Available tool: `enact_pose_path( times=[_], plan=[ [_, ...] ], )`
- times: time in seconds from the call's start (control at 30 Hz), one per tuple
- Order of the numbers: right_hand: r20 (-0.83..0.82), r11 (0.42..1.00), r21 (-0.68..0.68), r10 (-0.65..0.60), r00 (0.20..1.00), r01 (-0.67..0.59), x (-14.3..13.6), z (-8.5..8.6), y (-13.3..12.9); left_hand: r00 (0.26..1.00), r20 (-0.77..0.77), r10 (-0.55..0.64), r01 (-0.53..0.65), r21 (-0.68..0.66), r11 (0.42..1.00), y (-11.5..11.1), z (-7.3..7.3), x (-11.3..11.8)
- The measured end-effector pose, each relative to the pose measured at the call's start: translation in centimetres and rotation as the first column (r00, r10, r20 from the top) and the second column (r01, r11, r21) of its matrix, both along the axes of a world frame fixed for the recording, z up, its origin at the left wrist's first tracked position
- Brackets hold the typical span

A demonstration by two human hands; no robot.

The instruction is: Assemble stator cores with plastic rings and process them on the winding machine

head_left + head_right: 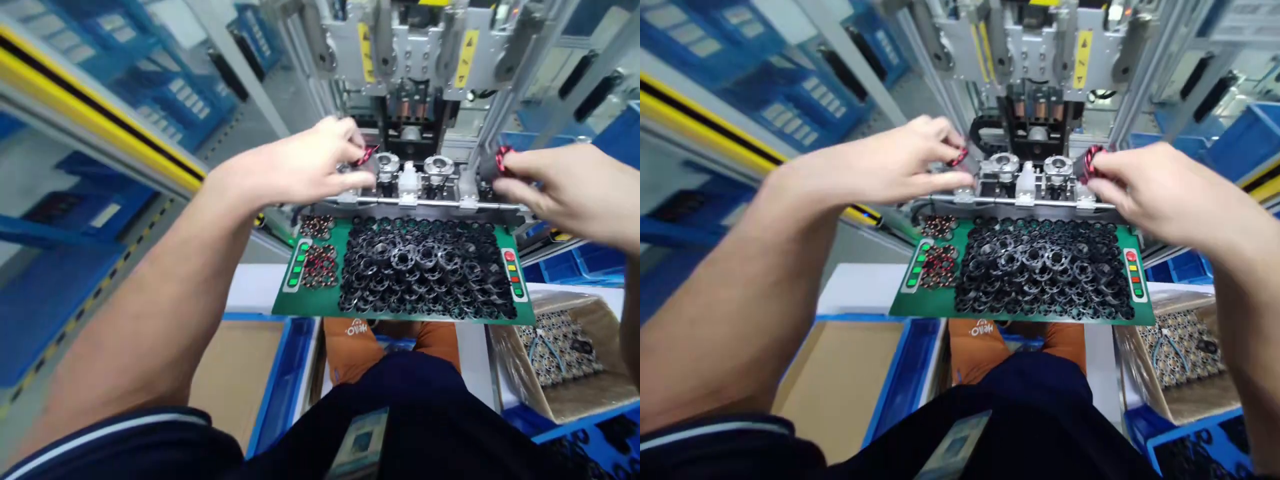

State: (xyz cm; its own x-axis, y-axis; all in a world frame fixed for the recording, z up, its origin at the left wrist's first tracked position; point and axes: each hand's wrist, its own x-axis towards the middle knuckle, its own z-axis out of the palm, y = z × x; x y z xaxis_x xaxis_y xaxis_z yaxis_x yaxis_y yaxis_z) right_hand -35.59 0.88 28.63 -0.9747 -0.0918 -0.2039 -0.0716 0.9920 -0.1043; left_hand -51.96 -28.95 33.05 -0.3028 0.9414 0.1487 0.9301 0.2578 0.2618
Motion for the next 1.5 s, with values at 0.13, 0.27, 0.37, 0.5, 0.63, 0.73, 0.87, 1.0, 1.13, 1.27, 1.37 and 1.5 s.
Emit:
enact_pose_path(
  times=[0.13,0.27,0.37,0.5,0.63,0.73,0.87,1.0,1.13,1.27,1.37,1.5],
  plan=[
    [-0.105,0.964,-0.035,0.258,0.960,-0.263,6.3,-4.4,-13.5,0.962,0.168,0.217,-0.180,-0.211,0.961,-13.2,-6.5,5.4],
    [-0.180,0.900,-0.023,0.425,0.887,-0.435,10.4,-7.4,-23.0,0.897,0.135,0.422,-0.327,-0.442,0.835,-19.2,-14.2,10.1],
    [-0.146,0.891,0.016,0.452,0.880,-0.455,8.4,-9.7,-27.1,0.874,0.102,0.475,-0.385,-0.450,0.806,-19.8,-17.9,12.3],
    [-0.102,0.906,0.056,0.423,0.900,-0.420,4.4,-11.8,-29.6,0.841,0.029,0.540,-0.491,-0.378,0.785,-18.9,-20.2,13.9],
    [-0.103,0.903,0.054,0.429,0.897,-0.425,6.8,-9.6,-27.8,0.838,0.030,0.545,-0.520,-0.262,0.813,-18.8,-19.2,15.2],
    [-0.199,0.915,-0.040,0.387,0.900,-0.402,11.7,-5.4,-23.9,0.850,0.100,0.517,-0.524,0.073,0.848,-18.6,-16.1,16.3],
    [-0.405,0.988,-0.114,0.045,0.913,-0.099,15.2,-0.6,-17.1,0.909,0.228,0.349,-0.414,0.395,0.820,-14.6,-11.4,16.6],
    [-0.420,0.996,-0.043,-0.094,0.903,0.084,13.3,-0.6,-12.9,0.956,0.225,0.190,-0.270,0.416,0.868,-8.0,-10.2,15.0],
    [-0.350,0.998,-0.050,-0.063,0.935,0.049,10.5,-2.4,-12.3,0.960,0.238,0.148,-0.220,0.314,0.924,-3.9,-11.4,13.4],
    [-0.365,0.996,-0.082,-0.049,0.930,0.020,10.3,-2.2,-12.5,0.954,0.261,0.148,-0.218,0.264,0.940,-3.2,-11.5,12.9],
    [-0.432,0.978,-0.208,-0.096,0.897,0.004,12.5,-0.9,-12.2,0.940,0.285,0.189,-0.281,0.326,0.903,-4.1,-10.8,13.1],
    [-0.516,0.899,-0.438,-0.233,0.824,-0.020,16.6,-2.2,-10.4,0.919,0.336,0.206,-0.374,0.580,0.723,-8.3,-10.3,13.2]
  ],
)
